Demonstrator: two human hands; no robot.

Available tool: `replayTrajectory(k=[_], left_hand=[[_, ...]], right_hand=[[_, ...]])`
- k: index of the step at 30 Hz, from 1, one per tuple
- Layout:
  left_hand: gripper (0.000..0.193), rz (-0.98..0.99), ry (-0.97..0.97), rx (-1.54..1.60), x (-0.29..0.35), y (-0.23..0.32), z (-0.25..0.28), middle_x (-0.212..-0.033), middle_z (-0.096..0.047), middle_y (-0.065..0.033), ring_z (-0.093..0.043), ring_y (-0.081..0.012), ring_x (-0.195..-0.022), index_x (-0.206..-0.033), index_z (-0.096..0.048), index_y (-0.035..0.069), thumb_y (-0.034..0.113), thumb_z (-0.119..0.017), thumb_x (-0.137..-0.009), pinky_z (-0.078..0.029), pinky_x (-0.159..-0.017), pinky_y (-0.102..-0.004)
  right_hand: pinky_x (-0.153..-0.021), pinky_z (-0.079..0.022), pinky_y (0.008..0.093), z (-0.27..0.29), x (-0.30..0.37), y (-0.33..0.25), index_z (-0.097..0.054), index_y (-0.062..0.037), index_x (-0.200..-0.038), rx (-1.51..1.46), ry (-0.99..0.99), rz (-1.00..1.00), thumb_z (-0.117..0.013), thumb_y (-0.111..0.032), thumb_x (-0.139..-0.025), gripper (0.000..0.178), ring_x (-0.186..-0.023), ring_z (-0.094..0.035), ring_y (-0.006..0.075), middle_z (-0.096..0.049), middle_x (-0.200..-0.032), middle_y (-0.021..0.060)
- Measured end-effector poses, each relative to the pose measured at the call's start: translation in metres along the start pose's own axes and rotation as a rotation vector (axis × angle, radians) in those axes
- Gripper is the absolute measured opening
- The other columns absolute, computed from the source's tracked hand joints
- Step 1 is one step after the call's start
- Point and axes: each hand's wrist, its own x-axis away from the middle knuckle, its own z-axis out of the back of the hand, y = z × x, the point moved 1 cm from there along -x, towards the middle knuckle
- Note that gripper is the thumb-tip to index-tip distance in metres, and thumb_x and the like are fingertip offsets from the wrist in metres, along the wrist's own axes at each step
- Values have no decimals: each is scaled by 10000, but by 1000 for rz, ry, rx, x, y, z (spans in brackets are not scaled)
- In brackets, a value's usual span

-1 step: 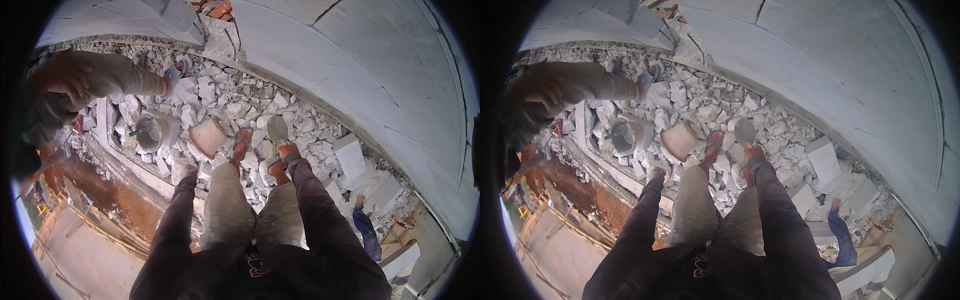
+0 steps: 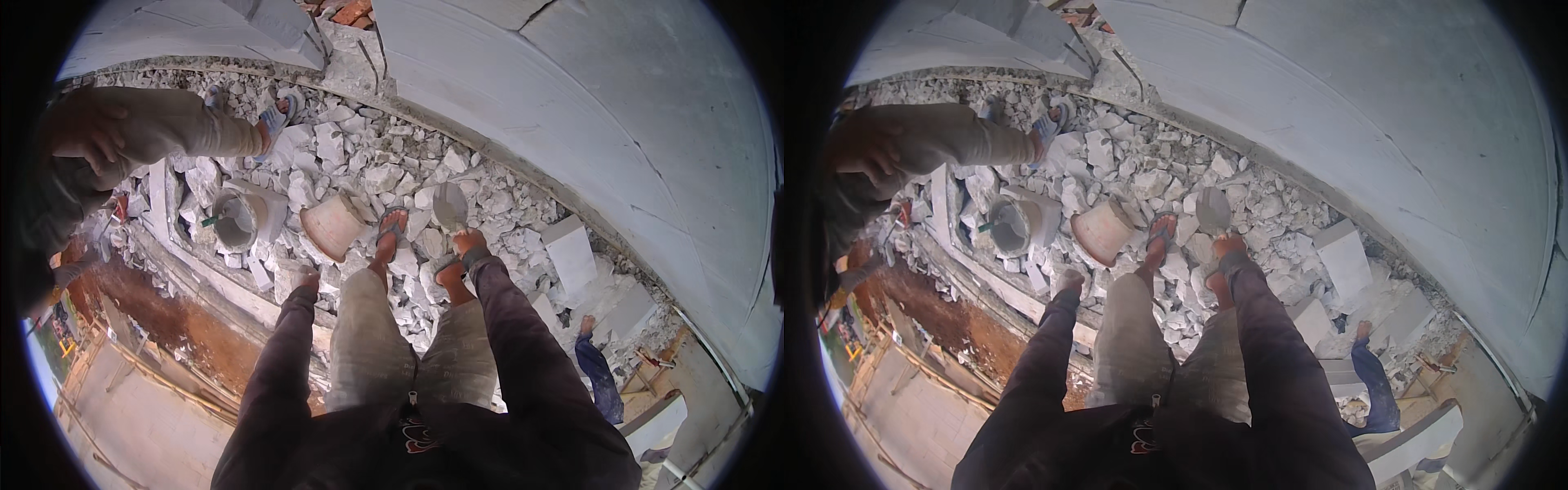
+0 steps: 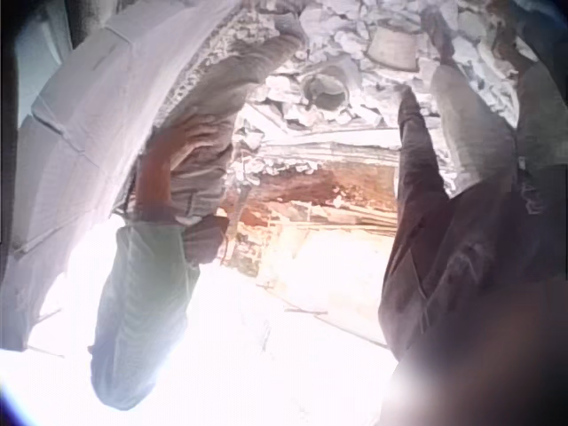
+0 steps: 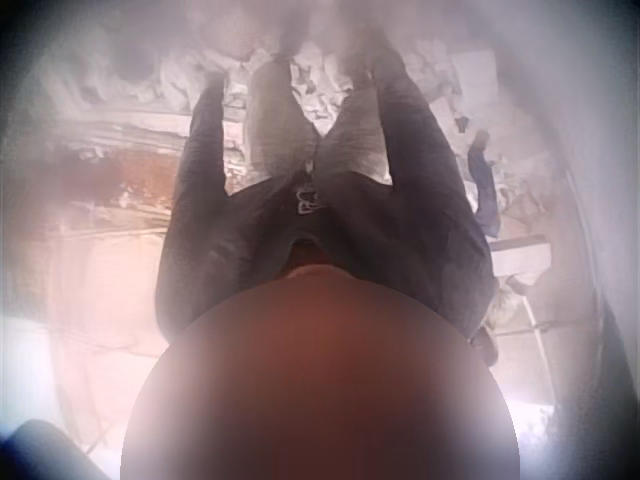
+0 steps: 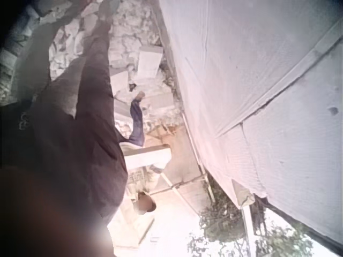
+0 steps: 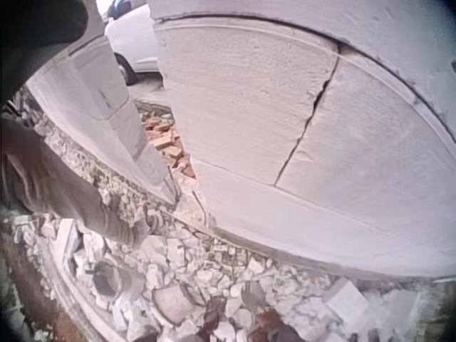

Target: The person scoops mortar from a bucket with a trowel and applies it to the top of a partially built wall. They place a white block onto the mortar, tap it into position with a hammer, and continue adding mortar and blocks. The person also breaks a block with a hammer to fit a gap.

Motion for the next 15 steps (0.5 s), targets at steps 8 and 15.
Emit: replayTrajectory(k=[8, 15], left_hand=[[279, 95, -66, 485, -73, 80, -72, -967, -719, -144, -710, -256, -908, -1066, -666, 19, 187, -717, -849, -541, -808, -378], [274, 196, -161, 463, -41, 34, -117, -964, -709, -164, -687, -266, -948, -1047, -676, 11, 181, -731, -839, -535, -829, -390]], right_hand=[[-1047, -445, 461, -67, -136, -44, -624, -61, -1322, -59, 37, 276, -751, -293, -815, 571, -1231, -595, 354, -649, -1306, 156], [-997, -428, 529, -127, -153, -95, -650, -162, -1280, 447, 150, 363, -754, -347, -835, 493, -1241, -537, 290, -579, -1300, 53]])
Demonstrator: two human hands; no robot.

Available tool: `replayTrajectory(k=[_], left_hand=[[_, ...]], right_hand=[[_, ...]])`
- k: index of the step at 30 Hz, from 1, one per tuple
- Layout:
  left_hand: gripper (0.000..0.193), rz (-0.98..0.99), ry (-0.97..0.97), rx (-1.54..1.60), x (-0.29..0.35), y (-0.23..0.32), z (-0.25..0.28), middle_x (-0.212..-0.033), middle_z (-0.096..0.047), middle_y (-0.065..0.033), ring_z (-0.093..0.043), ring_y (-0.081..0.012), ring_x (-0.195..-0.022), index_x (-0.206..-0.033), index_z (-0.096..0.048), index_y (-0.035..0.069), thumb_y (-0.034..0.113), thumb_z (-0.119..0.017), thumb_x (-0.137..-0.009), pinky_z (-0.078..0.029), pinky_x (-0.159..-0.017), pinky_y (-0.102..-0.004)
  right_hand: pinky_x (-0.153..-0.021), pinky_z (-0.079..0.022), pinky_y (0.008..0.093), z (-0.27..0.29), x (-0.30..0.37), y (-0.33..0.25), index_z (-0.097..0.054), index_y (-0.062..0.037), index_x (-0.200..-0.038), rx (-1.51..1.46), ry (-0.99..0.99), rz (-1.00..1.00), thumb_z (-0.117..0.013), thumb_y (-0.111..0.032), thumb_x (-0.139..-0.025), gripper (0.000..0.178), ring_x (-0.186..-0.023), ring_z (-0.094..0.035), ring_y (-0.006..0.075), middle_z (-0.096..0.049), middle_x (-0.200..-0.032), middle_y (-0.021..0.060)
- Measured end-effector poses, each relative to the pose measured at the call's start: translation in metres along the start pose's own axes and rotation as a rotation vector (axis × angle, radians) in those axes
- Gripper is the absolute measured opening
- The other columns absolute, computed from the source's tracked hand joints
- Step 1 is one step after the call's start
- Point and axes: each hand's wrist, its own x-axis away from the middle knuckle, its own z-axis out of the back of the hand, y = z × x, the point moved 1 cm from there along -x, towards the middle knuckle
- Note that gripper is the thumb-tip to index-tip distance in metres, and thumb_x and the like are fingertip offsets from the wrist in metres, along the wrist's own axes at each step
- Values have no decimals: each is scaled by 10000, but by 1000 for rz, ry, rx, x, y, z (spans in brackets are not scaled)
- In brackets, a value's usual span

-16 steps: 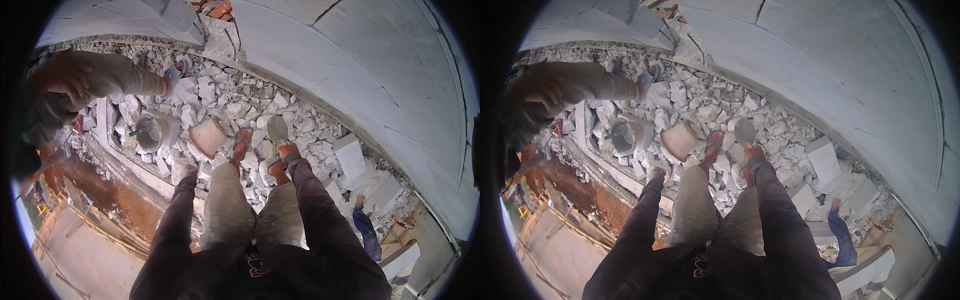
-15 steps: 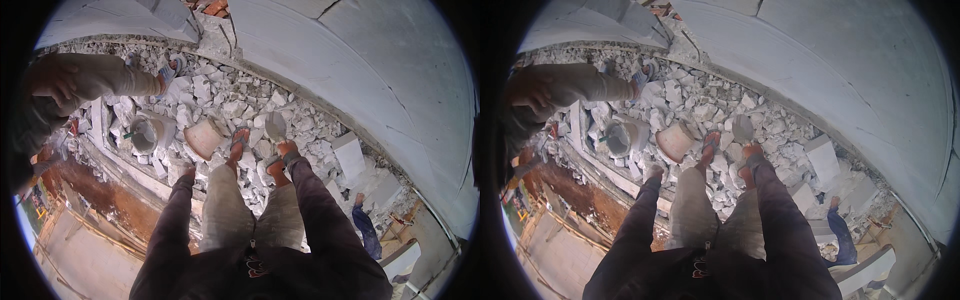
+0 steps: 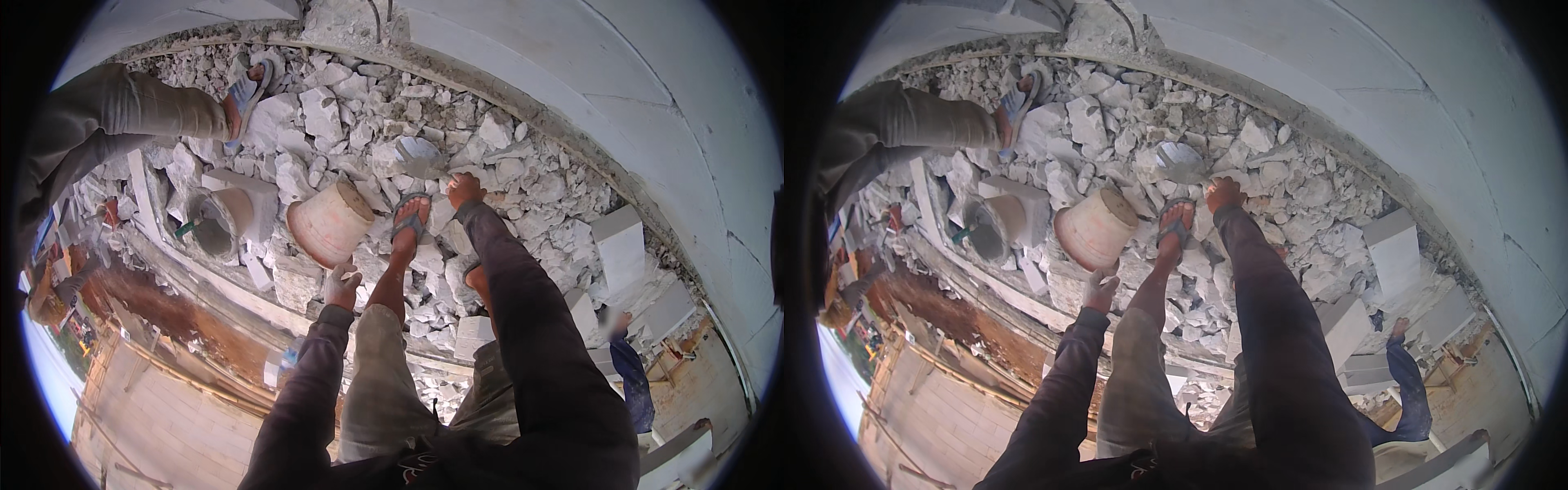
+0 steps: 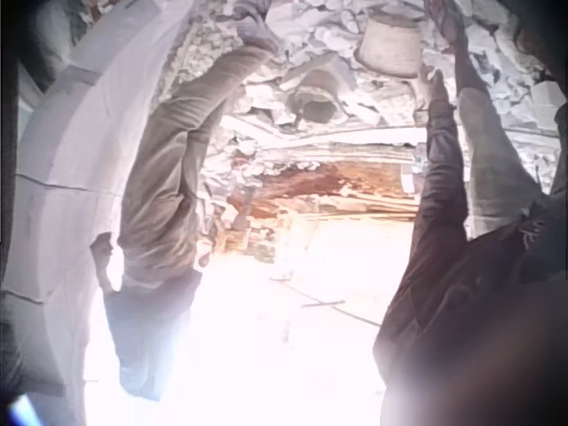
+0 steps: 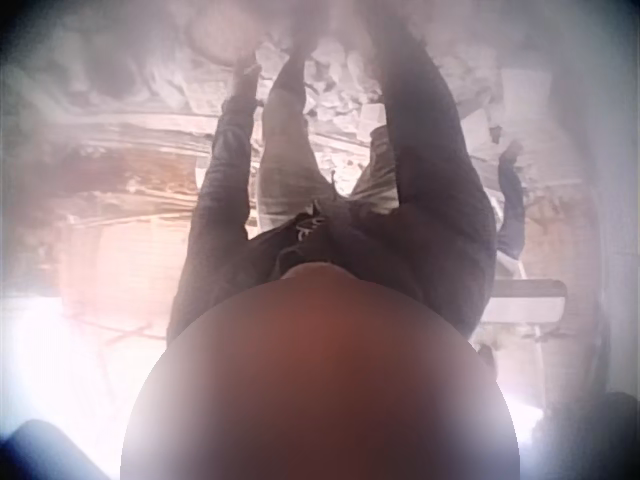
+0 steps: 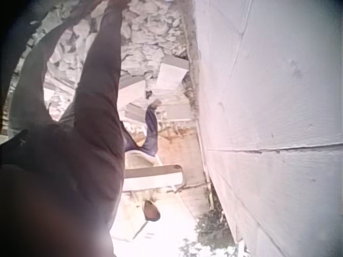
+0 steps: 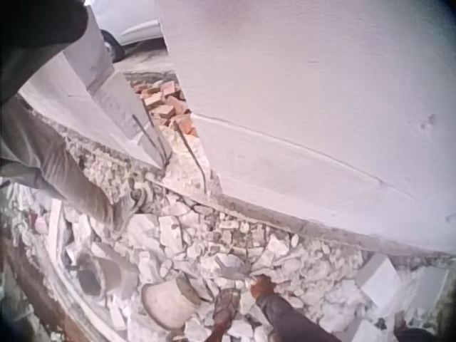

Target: The person scoops mortar from a bucket with a trowel and applies it to the top of a partially built wall. They place a white block onto the mortar, tap it into position with a hammer, and continue adding mortar and blocks. The person also breaks a block with a hammer to fit a gap.

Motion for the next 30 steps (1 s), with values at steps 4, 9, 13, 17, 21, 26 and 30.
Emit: replayTrajectory(k=[4, 9, 13, 17, 21, 26, 30], left_hand=[[204, 20, 7, -64, 13, -11, 26, -943, -709, -136, -669, -216, -832, -943, -679, 21, 198, -723, -851, -537, -722, -364], [158, -197, -284, -69, 25, 117, 43, -1008, -707, -174, -667, -230, -822, -825, -641, 12, 167, -655, -850, -538, -672, -340], [141, -786, -455, -399, 84, 291, 25, -949, -652, -123, -643, -225, -851, -937, -629, 13, 108, -632, -833, -517, -811, -360], [175, -1263, -588, -643, 199, 452, -29, -875, -648, -152, -643, -316, -806, -958, -617, 22, 86, -644, -798, -523, -787, -407], [317, -1758, -623, -786, 356, 552, -108, -1184, -633, -238, -598, -457, -1107, -1116, -574, 19, 93, -653, -819, -484, -955, -482], [707, -2524, -733, -986, 554, 555, -270, -1612, -267, -156, -190, -401, -1504, -1455, -451, 100, 148, -722, -805, -187, -1193, -615], [875, -3250, -721, -674, 672, 490, -410, -1691, -30, -90, 16, -373, -1551, -1584, -264, 332, 82, -662, -846, -119, -1162, -719]], right_hand=[[-967, -470, 482, 25, 47, 21, -641, -105, -1209, 127, 134, -30, -679, -284, -885, 373, -1227, -502, 285, -497, -1296, 91], [-862, -529, 470, 112, 209, 88, -714, -74, -1009, -218, 356, -134, -730, -210, -776, 270, -987, -631, 324, -642, -1043, 148], [-817, -548, 444, 203, 376, 161, -730, -38, -928, -558, 615, -337, -765, -195, -748, 241, -900, -677, 335, -694, -944, 179], [-762, -540, 403, 262, 556, 245, -687, -39, -920, -930, 931, -660, -779, -216, -786, 240, -853, -686, 288, -679, -882, 175], [-812, -514, 407, 267, 729, 252, -640, -41, -978, -793, 1511, -794, -767, -114, -776, 250, -910, -634, 321, -643, -974, 163], [-1090, -330, 538, 250, 877, 242, -462, -120, -1400, -226, 1740, -1326, -819, -93, -717, 772, -1318, -405, 416, -421, -1412, 201], [-1167, -188, 636, 240, 887, 274, -325, -197, -1531, -111, 1410, -1230, -866, -155, -688, 1002, -1470, -221, 431, -266, -1565, 191]])
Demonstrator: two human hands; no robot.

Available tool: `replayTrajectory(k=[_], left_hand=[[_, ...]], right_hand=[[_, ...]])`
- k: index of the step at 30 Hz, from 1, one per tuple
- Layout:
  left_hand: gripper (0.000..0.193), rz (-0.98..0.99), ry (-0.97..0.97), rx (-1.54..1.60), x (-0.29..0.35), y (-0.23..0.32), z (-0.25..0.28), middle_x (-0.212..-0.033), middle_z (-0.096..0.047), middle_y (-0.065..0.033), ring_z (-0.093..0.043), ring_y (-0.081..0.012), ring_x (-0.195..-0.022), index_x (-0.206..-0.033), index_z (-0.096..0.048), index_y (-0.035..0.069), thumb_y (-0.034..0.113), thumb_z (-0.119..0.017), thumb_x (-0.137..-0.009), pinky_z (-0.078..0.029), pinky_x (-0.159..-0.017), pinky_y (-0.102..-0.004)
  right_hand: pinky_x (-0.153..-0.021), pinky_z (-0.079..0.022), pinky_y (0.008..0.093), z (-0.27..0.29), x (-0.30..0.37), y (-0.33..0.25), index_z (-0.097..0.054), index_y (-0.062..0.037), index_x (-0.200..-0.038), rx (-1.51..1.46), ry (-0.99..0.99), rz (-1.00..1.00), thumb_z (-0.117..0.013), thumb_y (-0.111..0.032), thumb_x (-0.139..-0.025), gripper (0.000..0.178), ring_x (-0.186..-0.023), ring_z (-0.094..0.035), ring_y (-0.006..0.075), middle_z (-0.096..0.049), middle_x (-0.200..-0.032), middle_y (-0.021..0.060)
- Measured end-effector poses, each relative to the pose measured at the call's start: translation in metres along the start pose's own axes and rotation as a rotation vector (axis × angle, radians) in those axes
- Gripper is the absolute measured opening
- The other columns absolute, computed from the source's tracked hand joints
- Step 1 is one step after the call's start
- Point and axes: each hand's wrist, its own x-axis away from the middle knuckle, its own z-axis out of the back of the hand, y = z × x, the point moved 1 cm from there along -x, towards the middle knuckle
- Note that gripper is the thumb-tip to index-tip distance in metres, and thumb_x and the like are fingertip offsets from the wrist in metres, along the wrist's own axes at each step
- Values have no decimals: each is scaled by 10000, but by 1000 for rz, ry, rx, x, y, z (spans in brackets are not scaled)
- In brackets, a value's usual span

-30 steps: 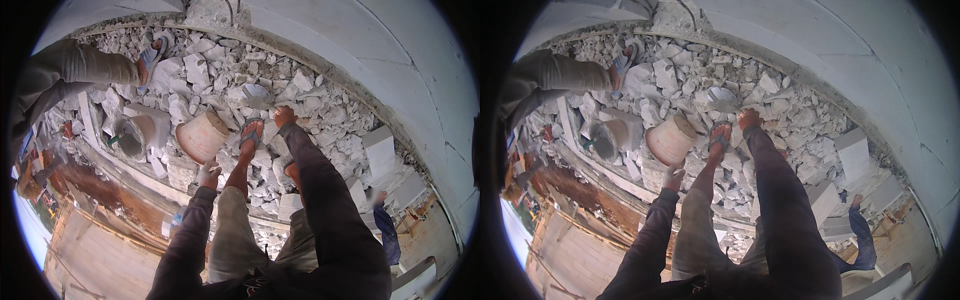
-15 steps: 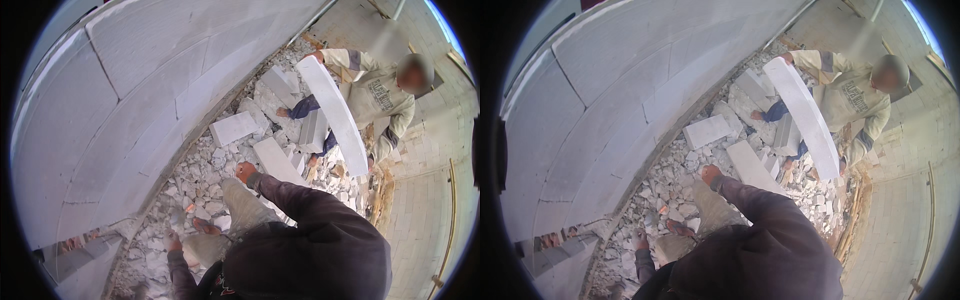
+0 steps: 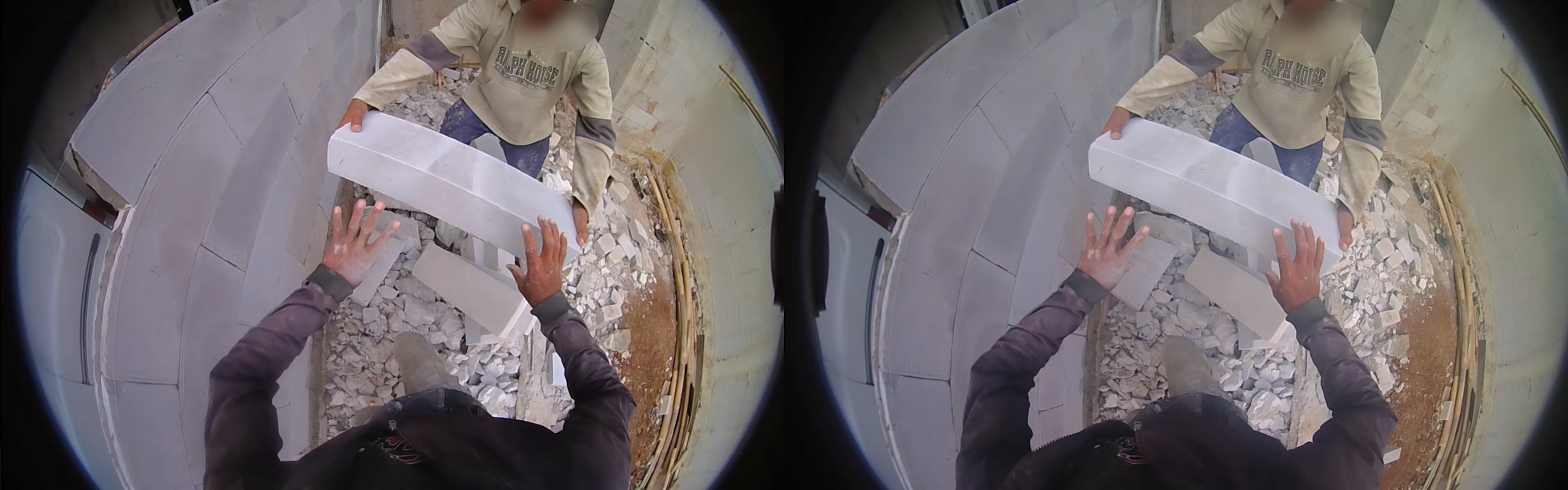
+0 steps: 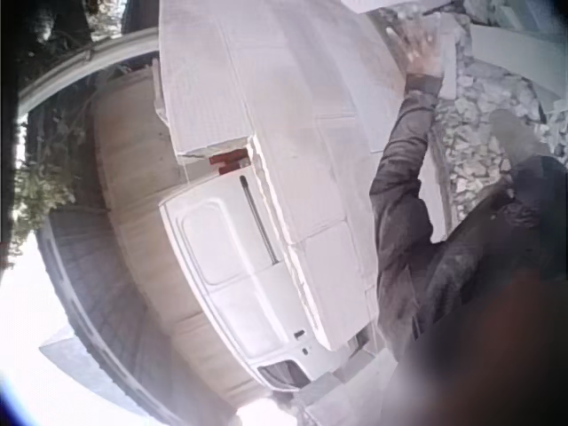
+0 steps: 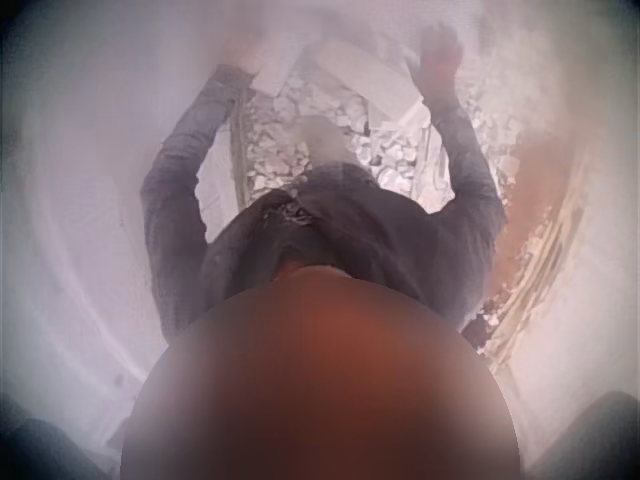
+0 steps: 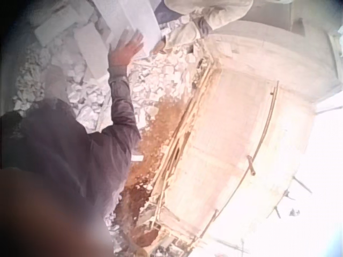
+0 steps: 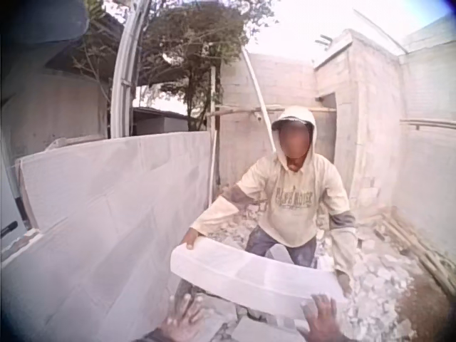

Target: The person scoops mortar from a bucket with a trowel and applies it to the top of a partially built wall. They place a white block onto the mortar, tap it into position with a hammer, and continue adding mortar and blocks. The person also breaks a block with a hammer to fit a gap.

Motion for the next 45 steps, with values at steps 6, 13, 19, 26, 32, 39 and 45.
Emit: replayTrajectory(k=[6, 13, 19, 26, 32, 39, 45], left_hand=[[802, -141, 141, -182, -101, -51, -94, -1675, -31, -102, 70, -394, -1539, -1523, -318, 486, 160, -662, -876, -39, -1131, -769], [725, -225, 21, -60, -123, -72, -69, -1460, -352, -165, -306, -394, -1400, -1445, -391, 576, 138, -614, -911, -196, -1138, -714], [833, -238, 71, 83, -127, -84, 49, -1420, -404, -175, -410, -453, -1311, -1520, -243, 543, 96, -583, -903, -386, -1115, -586], [1183, 113, -283, 244, 8, -54, 153, -1354, -428, -199, -405, -373, -1306, -1582, -196, 465, 209, -836, -621, -306, -1088, -559], [996, 630, -447, 340, 217, 88, 169, -1378, -428, -213, -438, -394, -1243, -1572, -227, 484, 209, -745, -767, -347, -1067, -569], [984, 1171, -765, 373, 321, 207, 350, -1359, -438, -237, -443, -422, -1266, -1552, -297, 472, 248, -774, -721, -342, -1048, -554], [968, 1482, -732, -167, 267, 242, 613, -1329, -443, -265, -477, -437, -1188, -1447, -521, 396, 306, -898, -560, -408, -1013, -541]], right_hand=[[-1191, -99, 656, -58, 3, 30, -322, -284, -1543, 177, -26, 96, -907, -289, -634, 1081, -1514, -148, 421, -203, -1631, 161], [-1151, -182, 619, -84, -12, 40, -402, -267, -1518, 357, 110, 11, -593, -3, -826, 765, -1450, -298, 411, -303, -1585, 164], [-1087, -239, 601, 3, -49, 28, -427, -225, -1508, 185, 112, 222, -849, -239, -636, 969, -1347, -384, 428, -394, -1441, 245], [-1049, -317, 579, 105, -123, -11, -392, -138, -1516, -67, -294, 636, -798, -198, -630, 976, -1285, -422, 453, -467, -1391, 235], [-1048, -308, 582, 10, -94, -105, -435, -161, -1491, -227, -662, 1023, -874, -210, -502, 1083, -1313, -410, 426, -466, -1384, 234], [-1061, -271, 569, -19, -41, -285, -422, -203, -1521, -532, -952, 1560, -886, -269, -554, 1075, -1261, -427, 444, -419, -1378, 263], [-1046, -289, 538, 172, -107, -437, -405, -181, -1546, -778, -529, 1944, -835, -238, -503, 1130, -1206, -464, 420, -473, -1306, 268]])
